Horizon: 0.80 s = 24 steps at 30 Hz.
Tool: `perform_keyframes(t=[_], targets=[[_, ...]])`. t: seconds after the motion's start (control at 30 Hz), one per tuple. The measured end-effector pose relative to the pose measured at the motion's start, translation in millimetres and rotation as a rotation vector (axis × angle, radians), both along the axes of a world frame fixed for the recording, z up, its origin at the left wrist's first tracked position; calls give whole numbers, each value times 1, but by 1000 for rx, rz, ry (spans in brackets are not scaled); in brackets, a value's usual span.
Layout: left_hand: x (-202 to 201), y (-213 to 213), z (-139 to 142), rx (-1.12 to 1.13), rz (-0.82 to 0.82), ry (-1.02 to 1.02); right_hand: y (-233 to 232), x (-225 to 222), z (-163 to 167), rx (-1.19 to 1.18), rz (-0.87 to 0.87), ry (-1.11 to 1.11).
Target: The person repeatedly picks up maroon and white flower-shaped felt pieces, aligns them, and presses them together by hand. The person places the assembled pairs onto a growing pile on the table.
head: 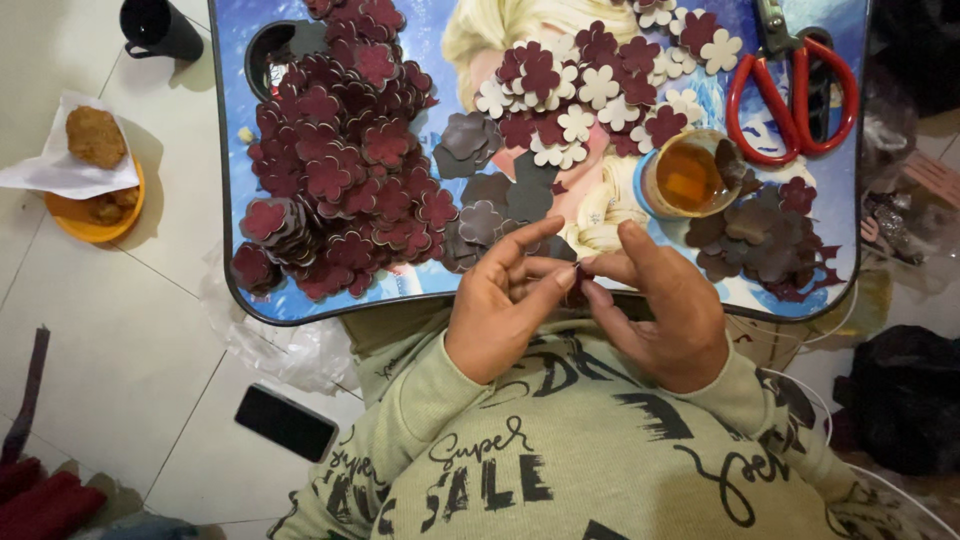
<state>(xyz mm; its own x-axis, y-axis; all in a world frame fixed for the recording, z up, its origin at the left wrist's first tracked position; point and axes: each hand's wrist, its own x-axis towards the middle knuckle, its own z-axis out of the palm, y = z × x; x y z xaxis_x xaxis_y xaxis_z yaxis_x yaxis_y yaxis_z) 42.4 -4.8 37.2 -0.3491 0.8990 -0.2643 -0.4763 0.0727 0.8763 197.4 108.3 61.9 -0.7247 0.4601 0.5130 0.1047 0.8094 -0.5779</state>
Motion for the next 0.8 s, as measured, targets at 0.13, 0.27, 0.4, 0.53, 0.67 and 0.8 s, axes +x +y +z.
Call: perform_keyframes(t=[0.13,0.27,0.4,0.53,0.67,0.8], targets=[[1,4,-2,-37,0,-13,4,2,-1,39,-2,5],[1,12,-5,-53,-35,-58,12,8,-1,23,2,11],[9,23,-7,-72,-24,-9,18,20,-7,41,-20,22],[17,33,-11,-68,-31,10,22,39,-20,-48,-53,9],[22,41,-18,-53,0,72,40,60,-41,-90,-61,260],[25,46,-19,-70,10,109,59,92,-60,76,-356,623]])
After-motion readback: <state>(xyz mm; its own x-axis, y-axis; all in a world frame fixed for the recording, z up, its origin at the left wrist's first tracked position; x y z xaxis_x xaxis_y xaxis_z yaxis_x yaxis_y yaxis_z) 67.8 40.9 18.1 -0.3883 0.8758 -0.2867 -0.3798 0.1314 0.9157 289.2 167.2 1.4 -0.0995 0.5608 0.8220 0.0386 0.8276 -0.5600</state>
